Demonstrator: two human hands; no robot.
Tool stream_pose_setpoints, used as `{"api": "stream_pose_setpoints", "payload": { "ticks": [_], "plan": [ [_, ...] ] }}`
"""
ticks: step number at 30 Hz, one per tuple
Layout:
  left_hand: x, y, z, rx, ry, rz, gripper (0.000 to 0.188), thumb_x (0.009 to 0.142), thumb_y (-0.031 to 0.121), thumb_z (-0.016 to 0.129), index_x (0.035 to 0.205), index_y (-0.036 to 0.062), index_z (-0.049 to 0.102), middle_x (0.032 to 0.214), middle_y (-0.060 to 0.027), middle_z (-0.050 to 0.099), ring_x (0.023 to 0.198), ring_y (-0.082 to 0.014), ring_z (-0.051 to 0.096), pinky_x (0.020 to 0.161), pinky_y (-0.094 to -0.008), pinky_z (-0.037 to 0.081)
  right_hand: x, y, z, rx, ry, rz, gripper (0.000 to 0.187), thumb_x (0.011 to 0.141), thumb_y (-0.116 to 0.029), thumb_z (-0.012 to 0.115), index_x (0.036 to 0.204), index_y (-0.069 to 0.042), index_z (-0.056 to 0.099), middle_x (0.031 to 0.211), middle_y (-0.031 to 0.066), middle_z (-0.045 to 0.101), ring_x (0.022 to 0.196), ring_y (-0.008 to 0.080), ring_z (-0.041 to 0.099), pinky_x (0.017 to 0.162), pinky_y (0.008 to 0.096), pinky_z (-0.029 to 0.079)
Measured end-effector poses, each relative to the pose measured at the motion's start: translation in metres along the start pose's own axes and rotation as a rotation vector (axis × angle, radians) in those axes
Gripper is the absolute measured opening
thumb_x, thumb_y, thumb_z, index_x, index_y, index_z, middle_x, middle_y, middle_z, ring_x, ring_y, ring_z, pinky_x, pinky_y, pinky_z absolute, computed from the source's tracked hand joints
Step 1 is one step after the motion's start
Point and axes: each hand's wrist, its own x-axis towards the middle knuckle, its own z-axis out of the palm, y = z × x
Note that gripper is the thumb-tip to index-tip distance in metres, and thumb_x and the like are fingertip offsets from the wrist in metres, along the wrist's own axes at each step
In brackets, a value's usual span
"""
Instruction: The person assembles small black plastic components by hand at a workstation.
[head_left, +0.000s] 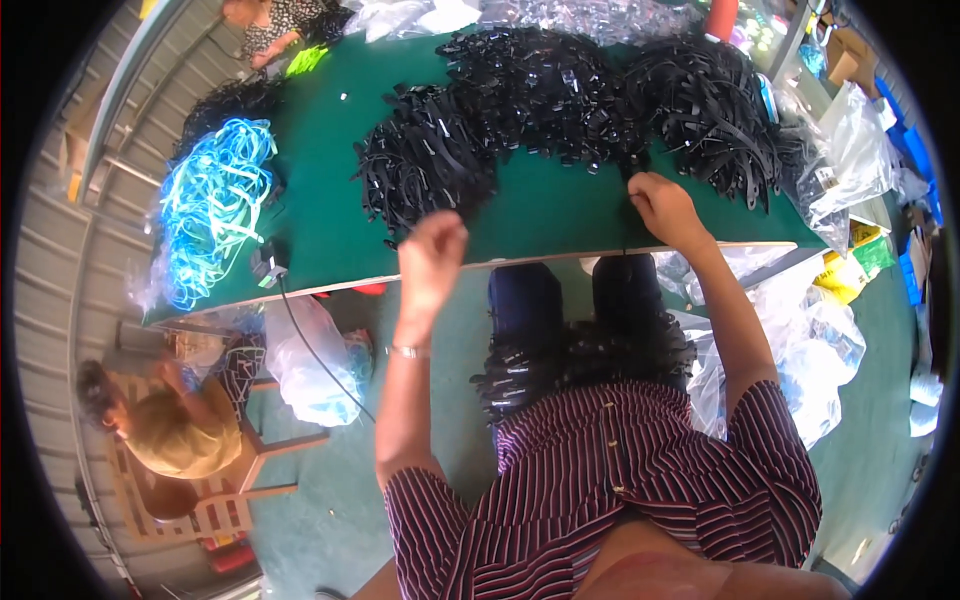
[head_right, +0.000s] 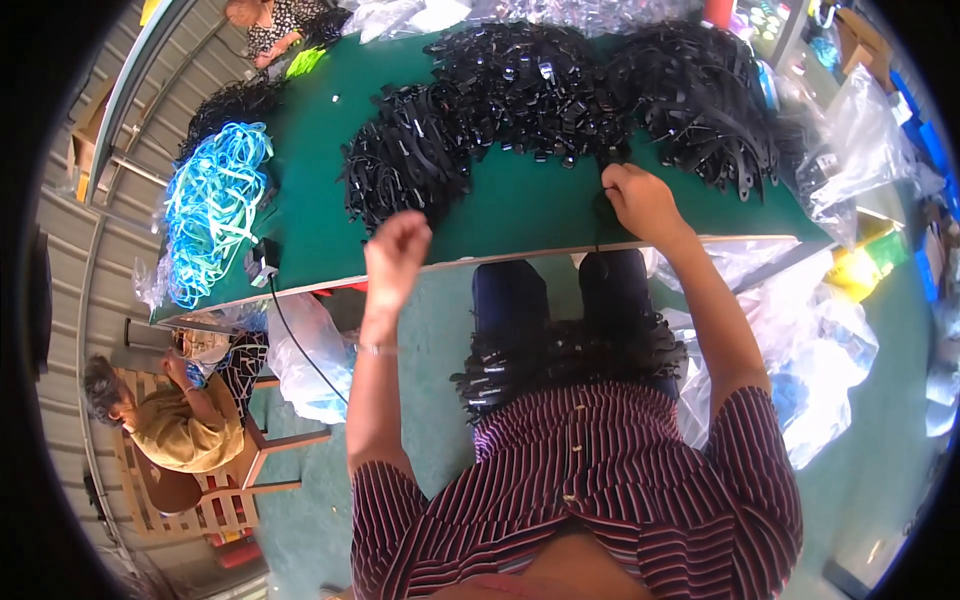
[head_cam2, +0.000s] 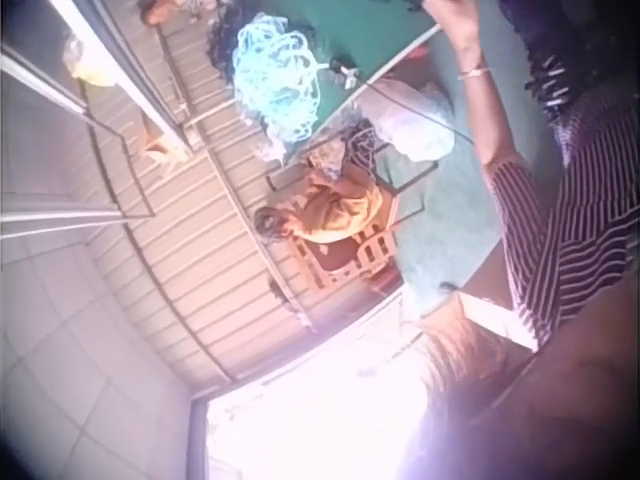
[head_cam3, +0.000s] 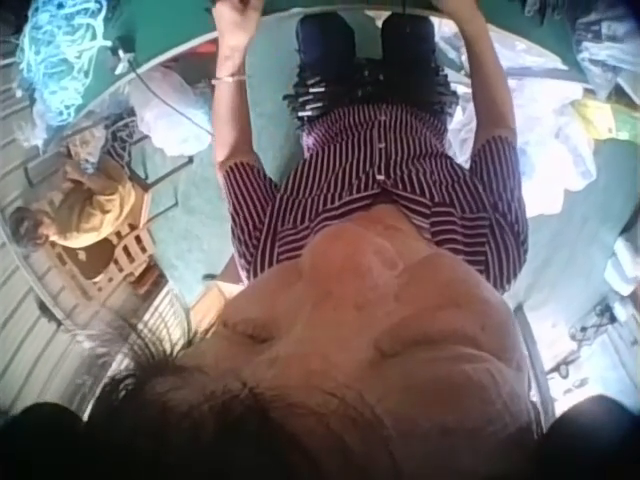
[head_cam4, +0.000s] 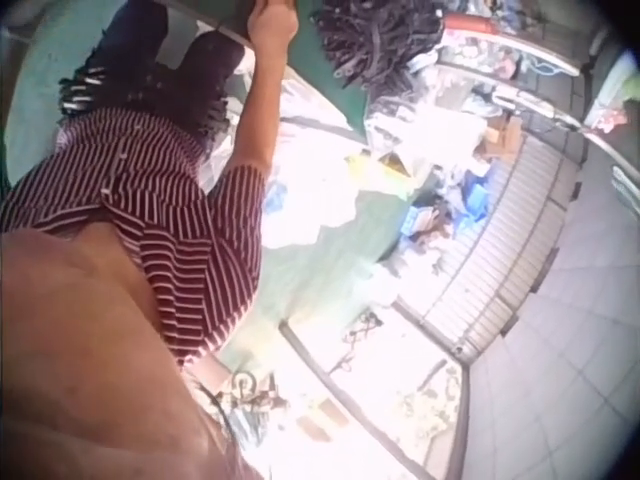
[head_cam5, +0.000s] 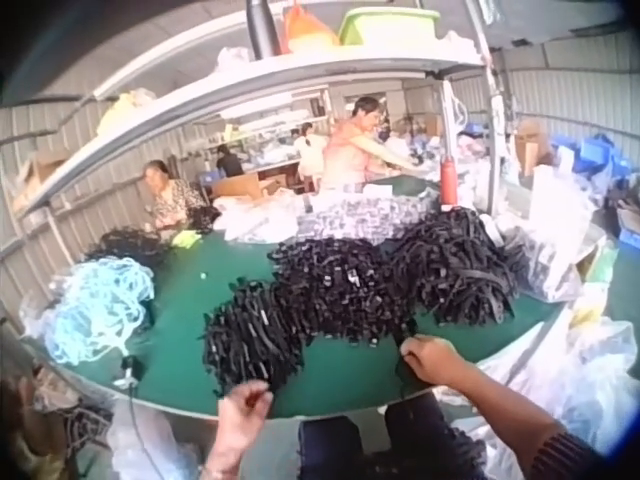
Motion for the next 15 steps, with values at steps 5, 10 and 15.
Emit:
{"api": "stream_pose_setpoints", "payload": {
  "ticks": [5, 10, 15],
  "plan": [
    [0.086, -0.005, 0.000, 0.437, 0.061, -0.165, 0.028, 0.072, 0.027, 0.070, 0.089, 0.0049, 0.064, 0.076, -0.0115, 0.066, 0.072, -0.0268, 0.065, 0.068, -0.0333, 0.050, -0.013, 0.008, 0.001, 0.430, 0.045, 0.229, 0.012, 0.078, -0.003, 0.058, 0.089, -0.005, 0.057, 0.073, 0.0042, 0.057, 0.066, 0.0140, 0.058, 0.060, 0.0267, 0.046],
    [0.099, -0.022, 0.006, 0.647, -0.092, -0.171, 0.030, 0.068, 0.024, 0.071, 0.091, 0.0044, 0.065, 0.080, -0.0129, 0.066, 0.080, -0.0275, 0.065, 0.073, -0.0343, 0.050, -0.017, 0.003, -0.006, 1.302, 0.272, 0.558, 0.012, 0.080, -0.004, 0.061, 0.091, 0.000, 0.058, 0.078, 0.0016, 0.057, 0.065, 0.0098, 0.055, 0.060, 0.0215, 0.046],
    [0.090, -0.026, -0.006, -0.287, 0.032, -0.391, 0.026, 0.074, 0.010, 0.065, 0.098, -0.0020, 0.063, 0.081, -0.0064, 0.064, 0.071, -0.0120, 0.059, 0.064, -0.0222, 0.047, -0.020, -0.010, -0.023, 1.914, 0.246, 0.530, 0.035, 0.081, -0.003, 0.055, 0.115, 0.000, 0.046, 0.089, 0.0077, 0.053, 0.077, 0.0168, 0.055, 0.067, 0.0248, 0.047]
  ]
}}
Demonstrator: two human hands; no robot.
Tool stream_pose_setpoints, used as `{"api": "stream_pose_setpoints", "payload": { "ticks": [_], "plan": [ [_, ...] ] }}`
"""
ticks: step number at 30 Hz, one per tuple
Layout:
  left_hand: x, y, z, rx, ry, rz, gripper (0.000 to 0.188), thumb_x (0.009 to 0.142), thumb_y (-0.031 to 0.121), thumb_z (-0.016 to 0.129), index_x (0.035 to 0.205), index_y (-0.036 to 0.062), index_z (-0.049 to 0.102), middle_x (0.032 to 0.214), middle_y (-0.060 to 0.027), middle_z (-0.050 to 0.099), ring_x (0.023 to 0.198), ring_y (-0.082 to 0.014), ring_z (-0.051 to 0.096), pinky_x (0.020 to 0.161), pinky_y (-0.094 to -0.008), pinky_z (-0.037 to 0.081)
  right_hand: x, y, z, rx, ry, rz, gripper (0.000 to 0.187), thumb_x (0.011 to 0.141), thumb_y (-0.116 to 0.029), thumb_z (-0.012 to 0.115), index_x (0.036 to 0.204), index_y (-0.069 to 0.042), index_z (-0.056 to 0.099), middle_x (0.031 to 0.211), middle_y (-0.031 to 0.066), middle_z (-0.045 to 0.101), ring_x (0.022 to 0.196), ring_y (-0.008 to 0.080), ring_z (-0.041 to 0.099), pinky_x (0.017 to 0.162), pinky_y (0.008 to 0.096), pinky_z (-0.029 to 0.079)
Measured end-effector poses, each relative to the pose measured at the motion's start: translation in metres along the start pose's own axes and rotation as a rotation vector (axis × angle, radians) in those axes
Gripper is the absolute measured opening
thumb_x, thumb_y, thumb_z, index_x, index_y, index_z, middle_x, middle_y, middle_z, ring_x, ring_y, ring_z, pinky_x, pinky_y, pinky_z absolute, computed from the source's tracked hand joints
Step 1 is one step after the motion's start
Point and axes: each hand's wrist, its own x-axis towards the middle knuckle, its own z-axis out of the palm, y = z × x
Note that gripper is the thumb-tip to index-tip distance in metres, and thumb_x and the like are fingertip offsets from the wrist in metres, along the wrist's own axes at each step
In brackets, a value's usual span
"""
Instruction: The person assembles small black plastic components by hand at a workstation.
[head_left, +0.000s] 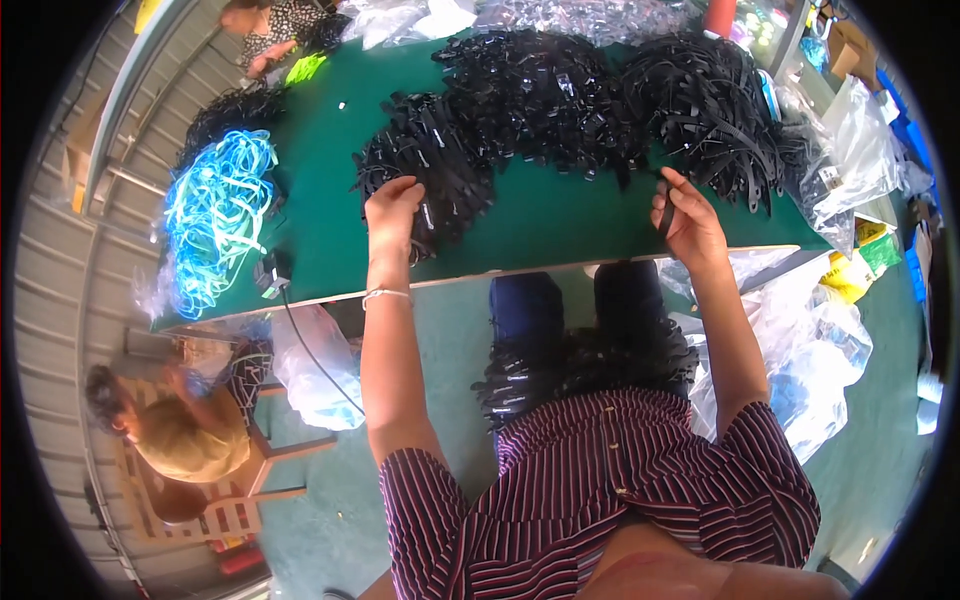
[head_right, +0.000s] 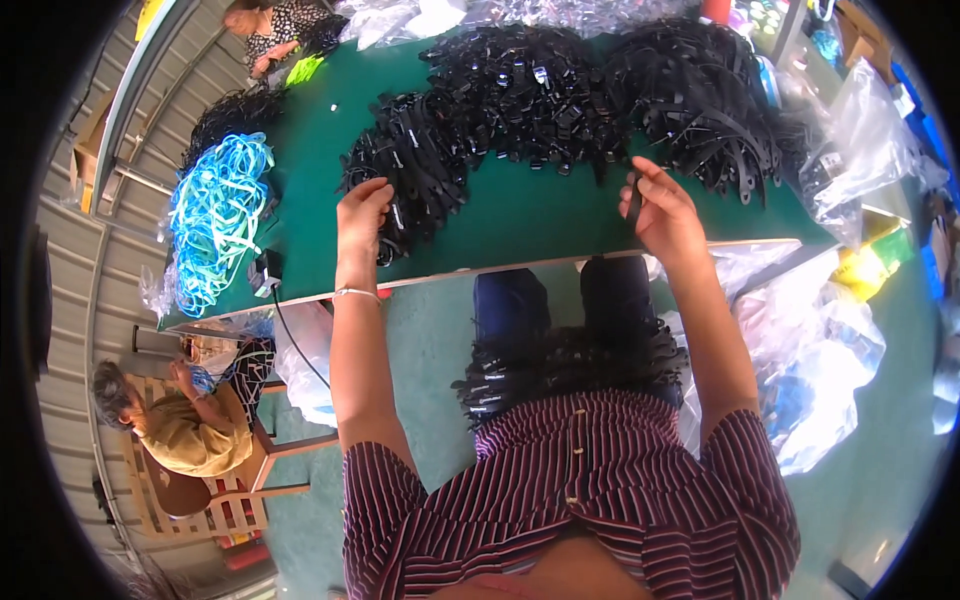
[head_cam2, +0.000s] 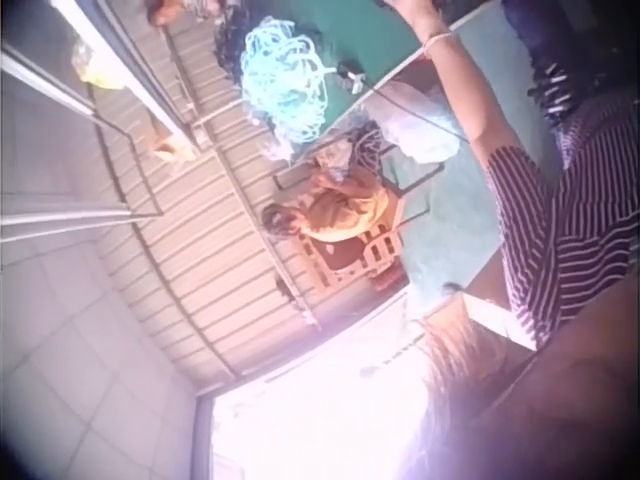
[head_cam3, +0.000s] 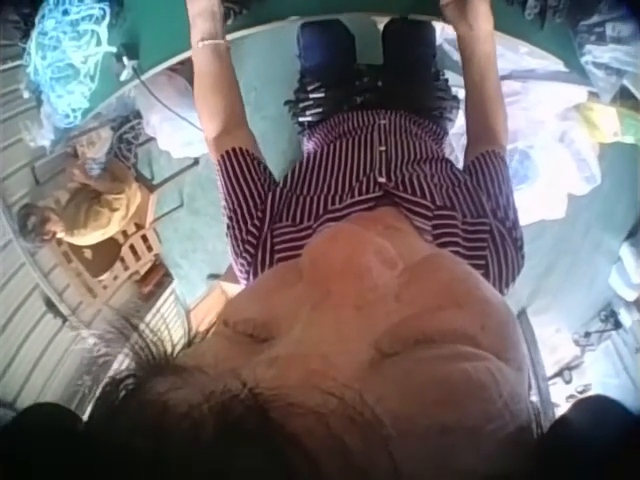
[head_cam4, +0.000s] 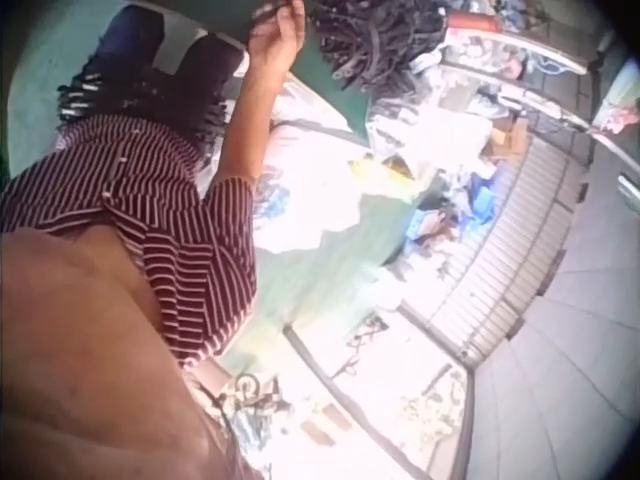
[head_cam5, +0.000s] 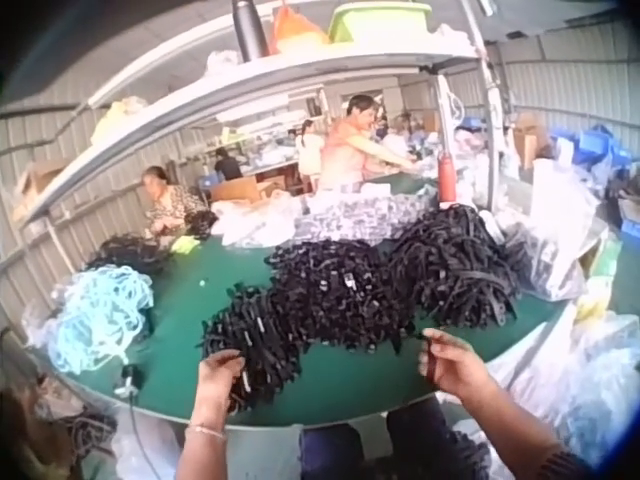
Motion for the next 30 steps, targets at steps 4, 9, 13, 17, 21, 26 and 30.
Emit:
{"api": "stream_pose_setpoints", "payload": {
  "ticks": [4, 9, 13, 17, 21, 26, 30],
  "plan": [
    [-0.031, 0.006, 0.000, -0.510, -0.022, -0.051, 0.023, 0.078, 0.005, 0.062, 0.101, 0.0023, 0.061, 0.077, 0.0003, 0.060, 0.062, -0.0042, 0.051, 0.055, -0.0170, 0.040, -0.009, 0.021, 0.016, 0.110, -0.113, 0.234, 0.043, 0.076, -0.002, 0.057, 0.117, 0.000, 0.044, 0.094, 0.0079, 0.052, 0.075, 0.0157, 0.053, 0.067, 0.0259, 0.046],
    [-0.076, 0.013, 0.023, -0.395, -0.031, 0.220, 0.018, 0.082, 0.003, 0.060, 0.099, 0.0037, 0.061, 0.083, 0.0034, 0.058, 0.070, -0.0025, 0.049, 0.062, -0.0168, 0.040, -0.011, 0.052, 0.042, 0.093, -0.264, 0.409, 0.036, 0.081, -0.007, 0.055, 0.115, -0.001, 0.046, 0.091, 0.0010, 0.054, 0.057, 0.0067, 0.036, 0.052, 0.0212, 0.029],
    [-0.110, 0.014, 0.043, -0.283, -0.187, 0.233, 0.017, 0.083, -0.002, 0.057, 0.099, 0.0030, 0.060, 0.087, 0.0021, 0.058, 0.077, -0.0045, 0.052, 0.069, -0.0188, 0.043, -0.009, 0.090, 0.054, 0.056, -0.237, 0.540, 0.023, 0.088, -0.018, 0.053, 0.106, -0.005, 0.053, 0.084, -0.0022, 0.053, 0.055, 0.0046, 0.038, 0.051, 0.0193, 0.030],
    [-0.131, 0.006, 0.063, -0.216, -0.331, 0.362, 0.019, 0.080, -0.007, 0.057, 0.097, 0.0003, 0.059, 0.093, -0.0050, 0.059, 0.081, -0.0101, 0.058, 0.073, -0.0211, 0.047, -0.002, 0.107, 0.072, 0.240, -0.142, 0.527, 0.019, 0.089, -0.023, 0.054, 0.097, -0.006, 0.057, 0.082, 0.0007, 0.058, 0.055, 0.0074, 0.042, 0.052, 0.0225, 0.034],
    [-0.143, 0.003, 0.075, -0.193, -0.456, 0.375, 0.019, 0.079, -0.006, 0.059, 0.097, 0.0003, 0.059, 0.092, -0.0046, 0.060, 0.081, -0.0096, 0.058, 0.070, -0.0217, 0.048, -0.005, 0.099, 0.070, 0.063, -0.099, 0.401, 0.021, 0.090, -0.026, 0.052, 0.096, -0.007, 0.057, 0.070, -0.0018, 0.052, 0.056, 0.0071, 0.042, 0.052, 0.0214, 0.033],
    [-0.113, 0.003, 0.095, -0.105, -0.545, 0.315, 0.015, 0.081, 0.002, 0.061, 0.096, 0.0015, 0.061, 0.087, -0.0016, 0.060, 0.078, -0.0082, 0.057, 0.067, -0.0213, 0.047, -0.020, 0.071, 0.050, -0.227, -0.061, 0.146, 0.017, 0.091, -0.021, 0.049, 0.092, -0.006, 0.056, 0.059, -0.0033, 0.043, 0.055, 0.0060, 0.038, 0.054, 0.0206, 0.030],
    [-0.048, 0.001, 0.127, 0.235, -0.229, 0.483, 0.017, 0.079, 0.006, 0.061, 0.094, 0.0003, 0.061, 0.080, -0.0061, 0.061, 0.068, -0.0122, 0.058, 0.064, -0.0246, 0.047, -0.029, 0.046, 0.050, -0.303, -0.174, 0.043, 0.017, 0.092, -0.019, 0.047, 0.088, -0.004, 0.054, 0.057, -0.0024, 0.041, 0.057, 0.0076, 0.041, 0.058, 0.0211, 0.033]
  ]
}}
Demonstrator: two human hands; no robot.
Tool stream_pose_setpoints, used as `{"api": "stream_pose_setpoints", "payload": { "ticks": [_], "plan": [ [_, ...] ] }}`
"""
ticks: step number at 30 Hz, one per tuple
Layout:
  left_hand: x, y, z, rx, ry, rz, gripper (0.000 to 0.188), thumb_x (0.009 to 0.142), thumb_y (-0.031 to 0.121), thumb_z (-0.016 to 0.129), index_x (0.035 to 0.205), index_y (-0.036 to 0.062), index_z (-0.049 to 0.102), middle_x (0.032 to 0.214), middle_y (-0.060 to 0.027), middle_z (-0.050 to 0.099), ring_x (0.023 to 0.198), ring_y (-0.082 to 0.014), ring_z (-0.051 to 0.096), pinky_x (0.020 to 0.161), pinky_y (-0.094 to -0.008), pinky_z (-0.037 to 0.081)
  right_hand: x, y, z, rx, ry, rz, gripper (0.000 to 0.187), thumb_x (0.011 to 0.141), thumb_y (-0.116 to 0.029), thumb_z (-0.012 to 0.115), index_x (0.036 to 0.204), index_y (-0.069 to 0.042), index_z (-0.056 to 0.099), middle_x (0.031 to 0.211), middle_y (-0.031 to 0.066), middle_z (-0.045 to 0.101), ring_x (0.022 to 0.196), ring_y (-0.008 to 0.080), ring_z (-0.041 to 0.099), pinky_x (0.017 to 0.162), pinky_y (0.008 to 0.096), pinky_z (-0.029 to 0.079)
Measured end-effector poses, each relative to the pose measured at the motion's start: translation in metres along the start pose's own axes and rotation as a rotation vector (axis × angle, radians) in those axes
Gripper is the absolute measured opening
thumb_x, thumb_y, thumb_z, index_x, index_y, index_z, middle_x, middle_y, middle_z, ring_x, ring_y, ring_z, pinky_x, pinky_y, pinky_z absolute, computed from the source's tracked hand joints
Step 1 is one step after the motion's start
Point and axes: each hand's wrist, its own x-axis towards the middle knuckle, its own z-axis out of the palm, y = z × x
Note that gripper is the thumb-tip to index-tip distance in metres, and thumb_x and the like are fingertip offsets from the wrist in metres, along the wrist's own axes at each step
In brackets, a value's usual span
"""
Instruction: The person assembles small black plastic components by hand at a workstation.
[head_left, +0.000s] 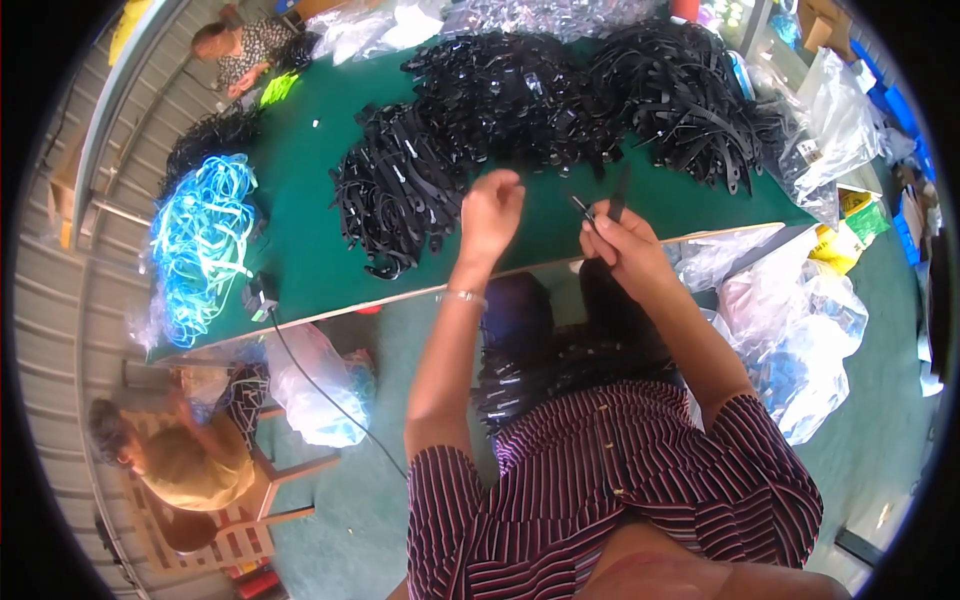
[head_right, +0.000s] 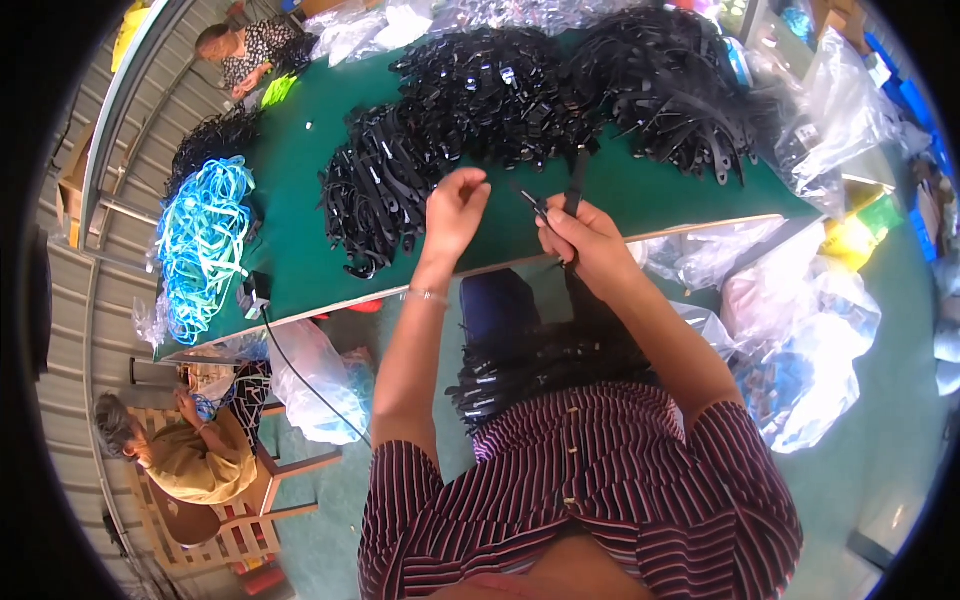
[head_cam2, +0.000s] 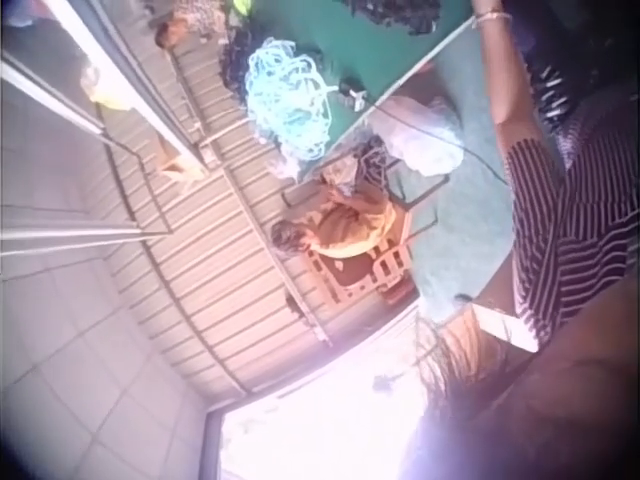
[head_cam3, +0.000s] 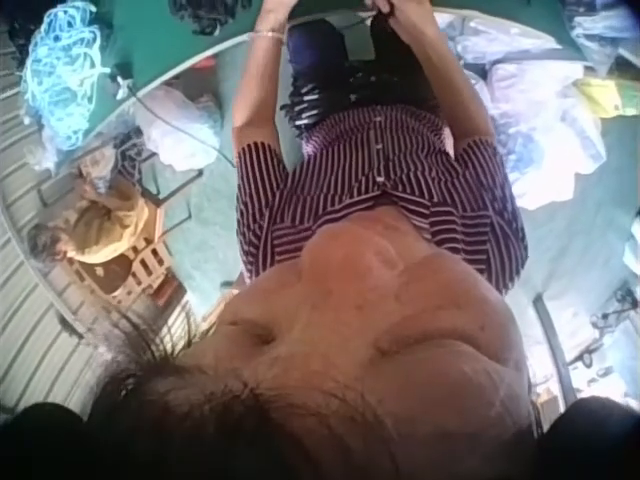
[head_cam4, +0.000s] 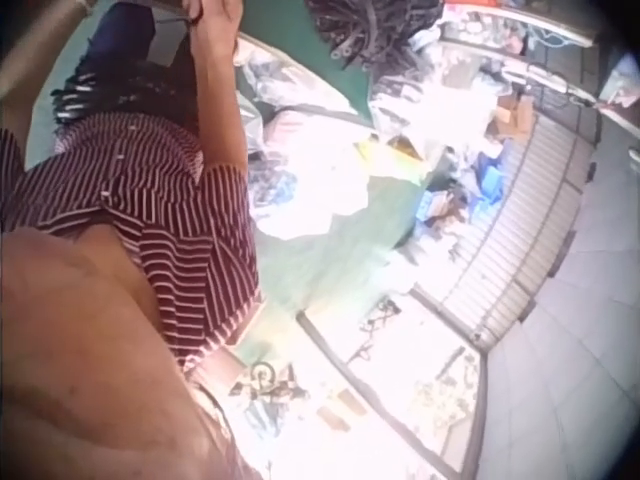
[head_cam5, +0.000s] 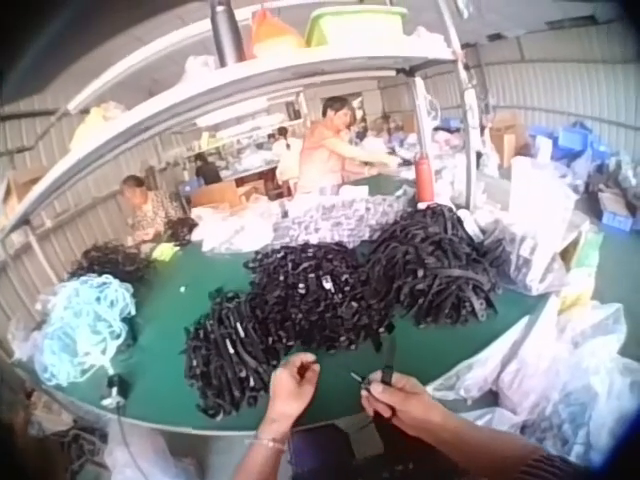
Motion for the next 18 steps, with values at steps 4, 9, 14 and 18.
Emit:
{"api": "stream_pose_setpoints", "payload": {
  "ticks": [4, 9, 14, 18],
  "plan": [
    [0.038, -0.010, 0.019, 0.458, 0.047, 0.119, 0.021, 0.075, 0.012, 0.063, 0.095, 0.0058, 0.062, 0.092, -0.0137, 0.060, 0.079, -0.0297, 0.062, 0.069, -0.0380, 0.050, -0.012, -0.013, 0.001, 0.012, -0.003, 0.050, 0.016, 0.092, -0.019, 0.046, 0.089, -0.004, 0.052, 0.064, 0.0009, 0.048, 0.060, 0.0107, 0.048, 0.058, 0.0218, 0.038],
    [0.052, -0.003, 0.032, 0.677, -0.017, 0.005, 0.019, 0.076, 0.021, 0.060, 0.090, 0.0081, 0.063, 0.097, -0.0126, 0.059, 0.083, -0.0337, 0.061, 0.072, -0.0423, 0.050, -0.024, -0.021, -0.014, -0.072, 0.025, 0.133, 0.015, 0.093, -0.019, 0.047, 0.089, -0.006, 0.052, 0.072, 0.0020, 0.054, 0.060, 0.0111, 0.050, 0.057, 0.0217, 0.040],
    [0.042, -0.001, 0.031, 0.606, -0.014, 0.042, 0.014, 0.074, 0.022, 0.064, 0.077, 0.0085, 0.062, 0.091, -0.0126, 0.059, 0.078, -0.0325, 0.061, 0.068, -0.0412, 0.049, -0.027, -0.022, -0.022, -0.125, 0.018, 0.088, 0.016, 0.093, -0.019, 0.045, 0.089, -0.006, 0.053, 0.070, 0.0009, 0.053, 0.060, 0.0097, 0.049, 0.056, 0.0209, 0.038],
    [0.036, 0.004, 0.026, 0.562, -0.030, 0.040, 0.016, 0.072, 0.023, 0.065, 0.076, 0.0083, 0.062, 0.087, -0.0123, 0.059, 0.077, -0.0319, 0.061, 0.066, -0.0404, 0.049, -0.028, -0.021, -0.018, -0.188, 0.007, 0.118, 0.016, 0.092, -0.020, 0.046, 0.089, -0.006, 0.053, 0.067, -0.0007, 0.052, 0.059, 0.0082, 0.047, 0.055, 0.0201, 0.036]
  ]
}}
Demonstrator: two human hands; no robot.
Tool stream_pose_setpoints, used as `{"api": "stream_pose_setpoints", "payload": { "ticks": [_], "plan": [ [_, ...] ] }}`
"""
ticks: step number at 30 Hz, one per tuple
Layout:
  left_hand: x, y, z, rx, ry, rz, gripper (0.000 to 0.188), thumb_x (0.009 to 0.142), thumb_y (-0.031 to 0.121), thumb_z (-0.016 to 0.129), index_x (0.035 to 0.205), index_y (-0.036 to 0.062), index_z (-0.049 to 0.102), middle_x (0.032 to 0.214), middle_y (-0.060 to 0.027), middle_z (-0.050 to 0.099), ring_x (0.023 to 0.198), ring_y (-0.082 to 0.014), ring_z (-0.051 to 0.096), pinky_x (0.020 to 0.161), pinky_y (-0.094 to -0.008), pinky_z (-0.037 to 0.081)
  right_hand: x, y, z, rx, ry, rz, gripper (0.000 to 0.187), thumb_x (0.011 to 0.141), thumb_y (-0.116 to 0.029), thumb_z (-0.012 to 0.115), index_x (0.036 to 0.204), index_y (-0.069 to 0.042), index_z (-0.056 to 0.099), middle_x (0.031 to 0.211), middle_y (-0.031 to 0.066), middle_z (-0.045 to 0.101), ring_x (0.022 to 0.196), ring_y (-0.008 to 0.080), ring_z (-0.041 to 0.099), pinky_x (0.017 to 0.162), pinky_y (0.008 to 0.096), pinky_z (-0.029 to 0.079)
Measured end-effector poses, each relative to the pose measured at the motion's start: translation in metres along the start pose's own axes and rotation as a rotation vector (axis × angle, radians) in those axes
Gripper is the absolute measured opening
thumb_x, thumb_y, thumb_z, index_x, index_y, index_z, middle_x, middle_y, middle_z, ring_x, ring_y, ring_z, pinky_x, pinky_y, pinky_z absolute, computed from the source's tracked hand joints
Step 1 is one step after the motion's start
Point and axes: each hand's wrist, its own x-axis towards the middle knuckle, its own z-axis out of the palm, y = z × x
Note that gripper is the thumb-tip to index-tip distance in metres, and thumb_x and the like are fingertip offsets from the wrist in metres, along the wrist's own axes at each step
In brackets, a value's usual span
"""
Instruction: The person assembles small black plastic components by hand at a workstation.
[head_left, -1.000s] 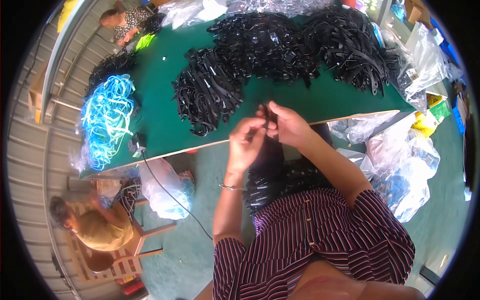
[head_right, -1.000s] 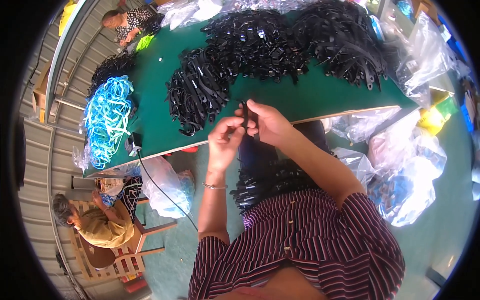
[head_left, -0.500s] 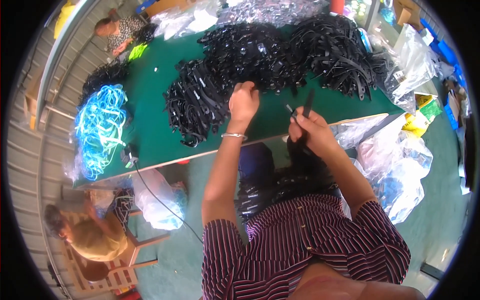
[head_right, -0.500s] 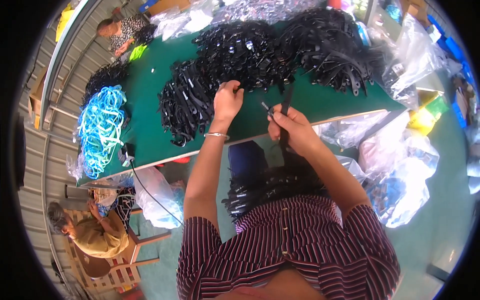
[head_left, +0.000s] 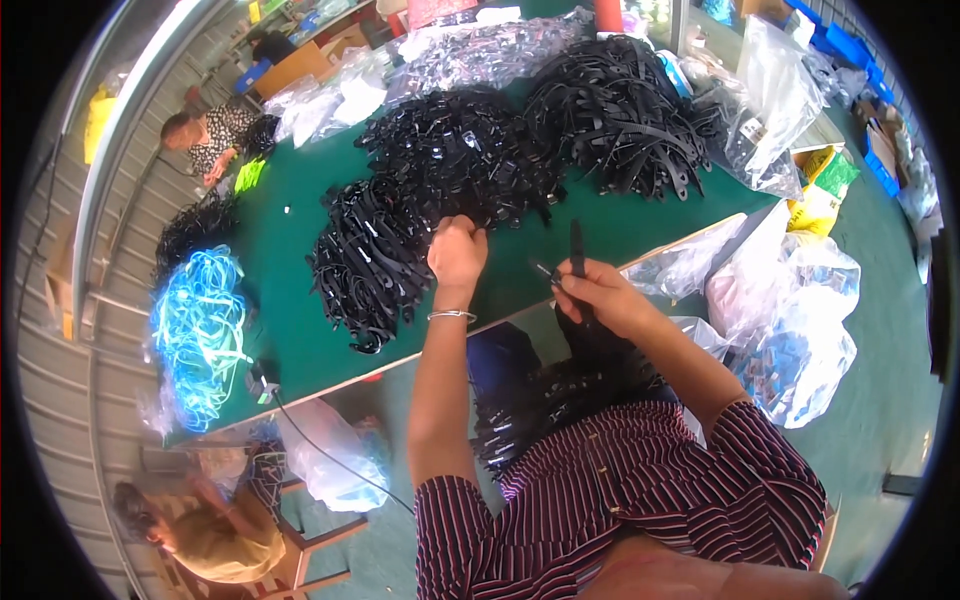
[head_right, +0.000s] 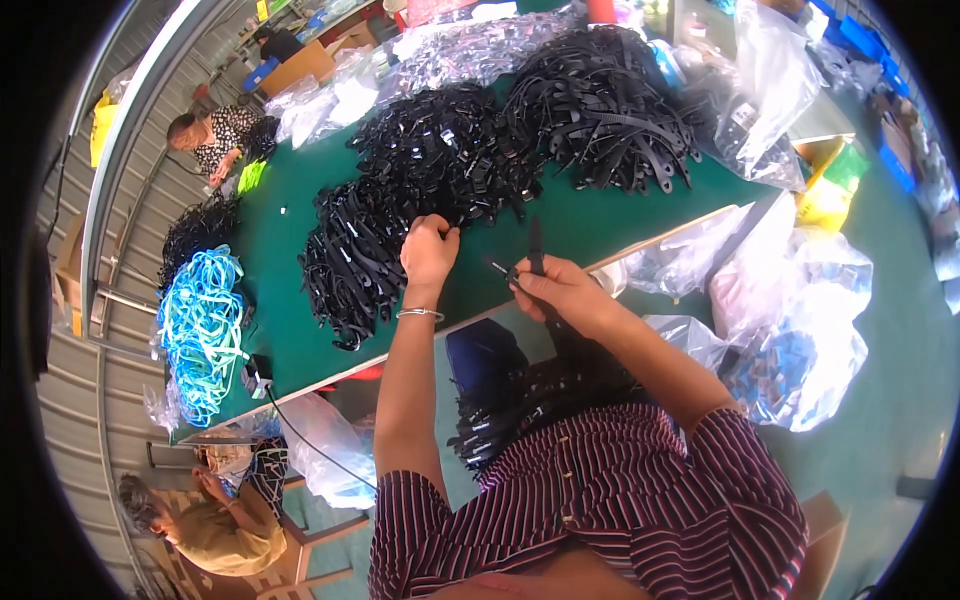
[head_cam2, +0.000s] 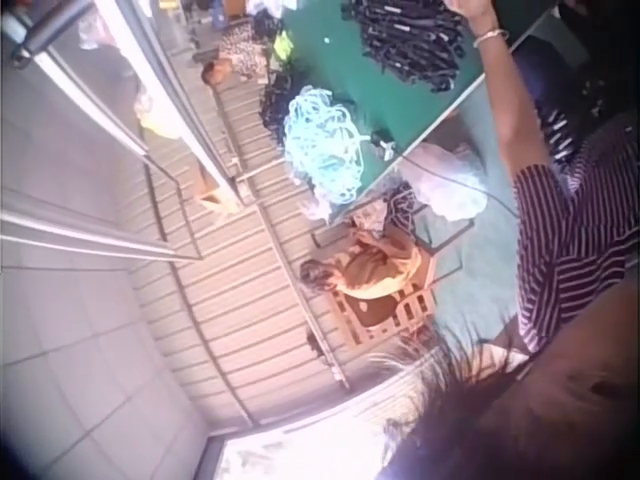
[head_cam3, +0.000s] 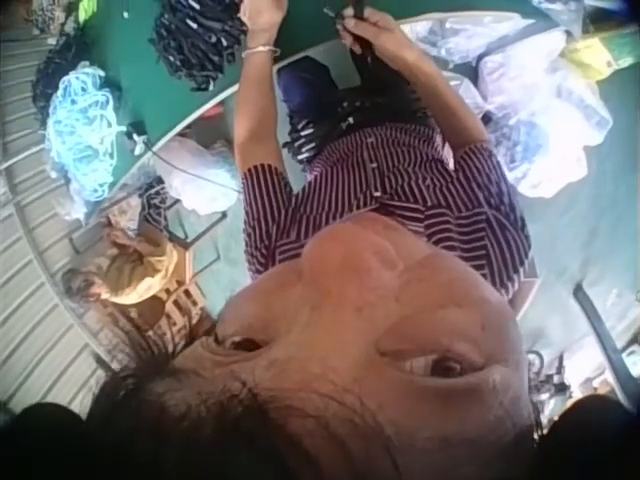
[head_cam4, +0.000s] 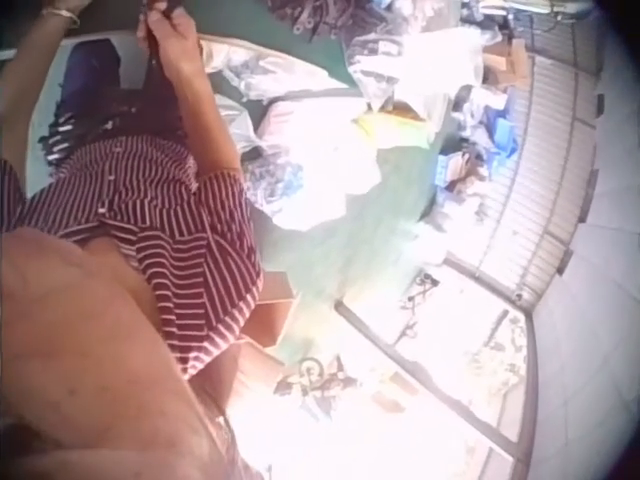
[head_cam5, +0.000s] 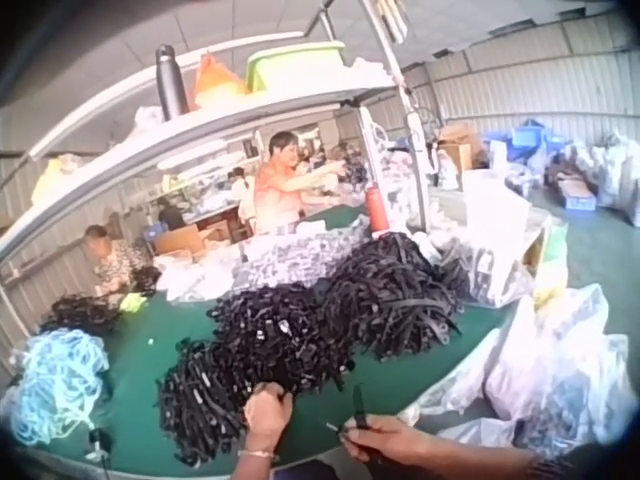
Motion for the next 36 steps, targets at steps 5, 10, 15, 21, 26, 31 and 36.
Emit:
{"api": "stream_pose_setpoints", "payload": {
  "ticks": [5, 10, 15, 21, 26, 31, 36],
  "plan": [
    [-0.019, 0.002, -0.008, 0.016, -0.057, -0.088, 0.016, 0.071, 0.020, 0.067, 0.075, 0.0062, 0.061, 0.073, -0.0126, 0.061, 0.071, -0.0320, 0.061, 0.065, -0.0392, 0.049, -0.001, 0.006, 0.002, -0.028, -0.025, 0.004, 0.016, 0.092, -0.020, 0.047, 0.090, -0.006, 0.053, 0.064, -0.0020, 0.049, 0.057, 0.0066, 0.045, 0.054, 0.0198, 0.035],
    [-0.038, 0.001, -0.012, -0.124, -0.022, -0.129, 0.016, 0.071, 0.018, 0.066, 0.078, 0.0041, 0.062, 0.074, -0.0130, 0.064, 0.070, -0.0310, 0.062, 0.065, -0.0384, 0.049, -0.007, 0.006, 0.009, -0.084, -0.009, -0.025, 0.015, 0.092, -0.014, 0.044, 0.095, -0.001, 0.050, 0.061, -0.0005, 0.044, 0.055, 0.0077, 0.042, 0.054, 0.0207, 0.035],
    [-0.057, -0.007, -0.012, -0.171, -0.045, -0.093, 0.020, 0.074, 0.016, 0.064, 0.088, 0.0018, 0.061, 0.073, -0.0127, 0.064, 0.068, -0.0250, 0.063, 0.064, -0.0351, 0.048, -0.006, 0.001, 0.020, -0.139, -0.066, -0.048, 0.015, 0.093, -0.014, 0.044, 0.095, -0.001, 0.050, 0.063, -0.0005, 0.044, 0.057, 0.0077, 0.042, 0.055, 0.0208, 0.034],
    [-0.090, 0.013, -0.022, -1.067, -0.094, -0.236, 0.015, 0.088, 0.011, 0.050, 0.098, -0.0006, 0.053, 0.075, -0.0074, 0.061, 0.064, -0.0157, 0.059, 0.060, -0.0256, 0.048, -0.006, 0.003, 0.023, -0.211, -0.068, -0.074, 0.015, 0.093, -0.014, 0.042, 0.094, -0.001, 0.050, 0.064, -0.0001, 0.045, 0.058, 0.0081, 0.043, 0.056, 0.0211, 0.035],
    [-0.092, 0.025, -0.034, -1.172, -0.125, -0.477, 0.012, 0.091, 0.010, 0.045, 0.098, 0.0023, 0.051, 0.072, -0.0004, 0.056, 0.060, -0.0046, 0.050, 0.054, -0.0188, 0.042, 0.007, 0.011, 0.025, -0.206, 0.019, -0.035, 0.014, 0.092, -0.015, 0.043, 0.089, -0.003, 0.051, 0.064, -0.0002, 0.048, 0.058, 0.0079, 0.044, 0.055, 0.0205, 0.034],
    [-0.081, 0.009, -0.021, -0.747, -0.023, -0.411, 0.013, 0.087, 0.010, 0.051, 0.095, 0.0007, 0.056, 0.078, -0.0110, 0.061, 0.063, -0.0197, 0.059, 0.058, -0.0302, 0.049, 0.012, 0.017, 0.024, -0.159, 0.017, -0.009, 0.015, 0.092, -0.016, 0.044, 0.086, -0.005, 0.051, 0.065, -0.0017, 0.047, 0.058, 0.0059, 0.043, 0.054, 0.0189, 0.034],
    [-0.080, 0.012, -0.027, -0.125, 0.236, -0.034, 0.014, 0.079, 0.008, 0.058, 0.091, 0.0019, 0.060, 0.089, -0.0170, 0.062, 0.075, -0.0343, 0.061, 0.063, -0.0384, 0.050, 0.012, 0.022, 0.022, -0.172, 0.011, 0.000, 0.016, 0.092, -0.016, 0.045, 0.083, -0.006, 0.051, 0.066, -0.0030, 0.047, 0.058, 0.0046, 0.042, 0.053, 0.0178, 0.034]
  ]
}}
